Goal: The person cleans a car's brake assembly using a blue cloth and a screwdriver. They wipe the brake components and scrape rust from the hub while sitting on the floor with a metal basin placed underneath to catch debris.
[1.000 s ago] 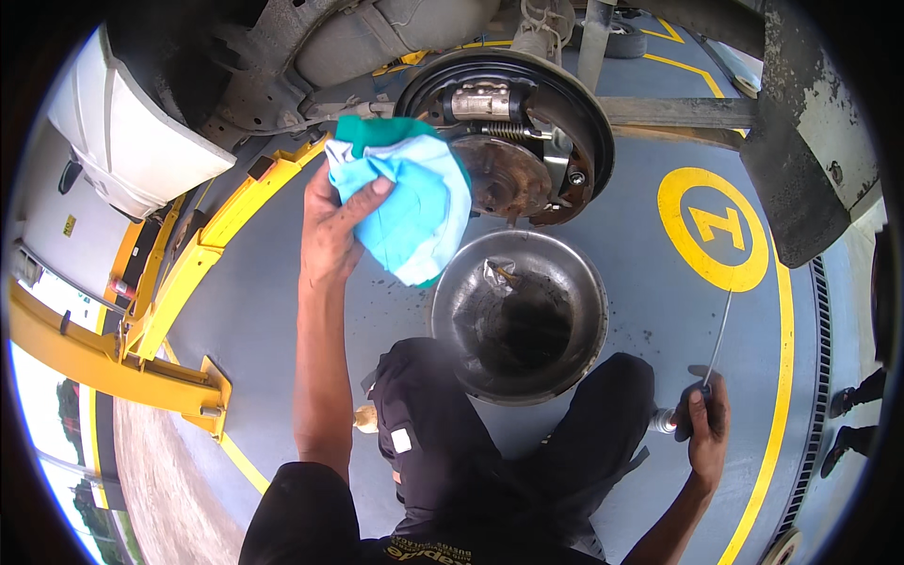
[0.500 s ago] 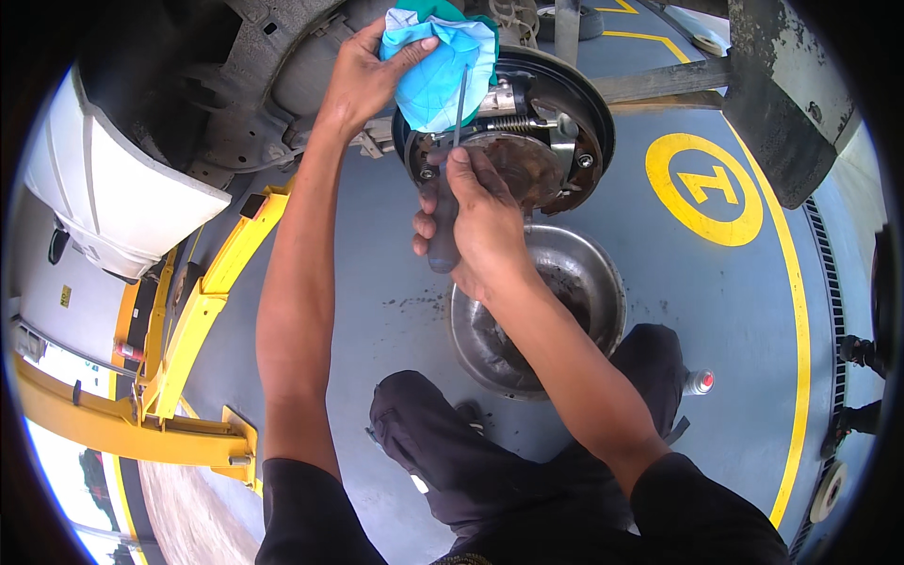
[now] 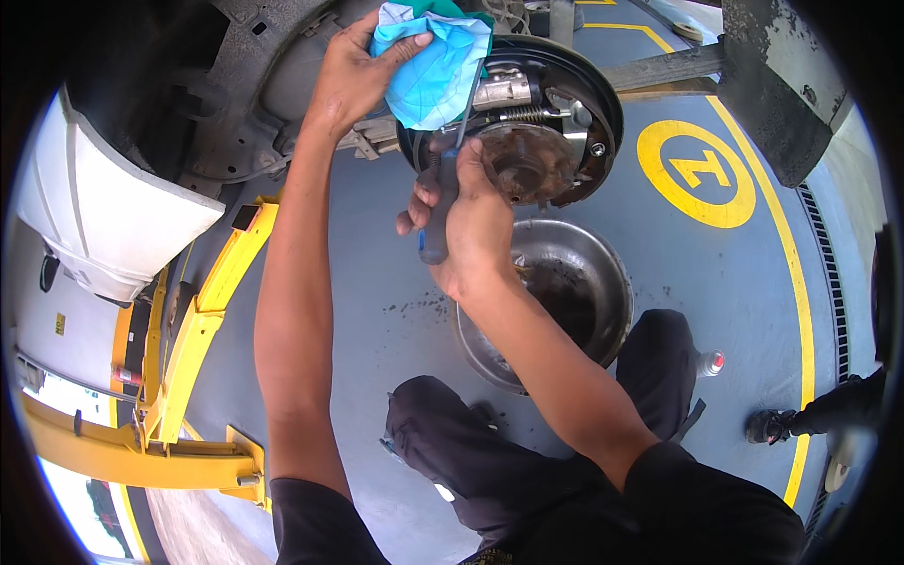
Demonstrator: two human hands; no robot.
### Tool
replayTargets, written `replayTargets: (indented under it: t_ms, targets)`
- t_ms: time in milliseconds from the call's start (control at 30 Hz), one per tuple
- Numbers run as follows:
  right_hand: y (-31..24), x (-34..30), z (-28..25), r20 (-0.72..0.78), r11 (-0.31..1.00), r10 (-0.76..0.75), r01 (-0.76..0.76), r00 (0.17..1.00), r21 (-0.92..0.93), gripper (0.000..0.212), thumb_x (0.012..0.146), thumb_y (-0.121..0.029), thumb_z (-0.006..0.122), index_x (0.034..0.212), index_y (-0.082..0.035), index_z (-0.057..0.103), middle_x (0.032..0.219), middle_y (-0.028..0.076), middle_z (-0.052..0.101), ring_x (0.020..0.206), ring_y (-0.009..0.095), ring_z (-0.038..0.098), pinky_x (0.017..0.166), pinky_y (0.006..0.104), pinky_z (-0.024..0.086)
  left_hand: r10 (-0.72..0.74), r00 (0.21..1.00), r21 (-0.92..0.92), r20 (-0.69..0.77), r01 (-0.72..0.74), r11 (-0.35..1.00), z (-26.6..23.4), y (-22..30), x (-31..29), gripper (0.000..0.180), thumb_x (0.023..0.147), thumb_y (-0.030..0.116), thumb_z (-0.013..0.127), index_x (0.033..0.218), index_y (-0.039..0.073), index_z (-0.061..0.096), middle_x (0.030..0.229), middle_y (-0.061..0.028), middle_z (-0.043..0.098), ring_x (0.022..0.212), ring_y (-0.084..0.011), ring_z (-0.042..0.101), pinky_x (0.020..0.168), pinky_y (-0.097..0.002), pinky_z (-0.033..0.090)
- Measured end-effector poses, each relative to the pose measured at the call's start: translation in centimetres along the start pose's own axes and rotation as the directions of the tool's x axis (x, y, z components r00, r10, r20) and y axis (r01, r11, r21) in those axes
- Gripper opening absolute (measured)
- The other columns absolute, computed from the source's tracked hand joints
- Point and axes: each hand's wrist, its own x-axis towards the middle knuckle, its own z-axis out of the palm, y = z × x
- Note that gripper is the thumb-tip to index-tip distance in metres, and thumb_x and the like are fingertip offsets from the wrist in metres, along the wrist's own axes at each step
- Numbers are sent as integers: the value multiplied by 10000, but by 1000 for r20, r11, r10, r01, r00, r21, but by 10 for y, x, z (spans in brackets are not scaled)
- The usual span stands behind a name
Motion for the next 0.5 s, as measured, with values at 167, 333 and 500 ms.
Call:
replayTargets:
  t_ms: [167,333,500]
  targets:
    - [7,-9,2,46,998,60,-59,997,-18,399,1134,-461,325,1137,-112,518,748,21,517,591,157,487,592,359,445,-11,1000,-71,1,11,997,1,-7,0,213,942,85,761,1132,22,688,1029,0,727,935,-85,635,838,-295,522]
    - [5,21,20,-2,999,36,-36,999,-3,368,1137,-434,337,1141,-101,495,792,47,501,614,171,528,600,385,480,42,998,-10,-47,-43,999,6,-10,11,376,895,235,834,1210,54,738,1060,-68,780,952,-131,712,867,-318,576]
    - [45,47,31,-26,966,-138,129,990,-224,350,1140,-428,305,1045,-106,403,759,53,481,494,158,486,470,348,455,343,926,291,159,-376,880,-12,-30,12,229,834,11,766,1061,43,781,1045,-63,781,965,-158,726,882,-324,571]
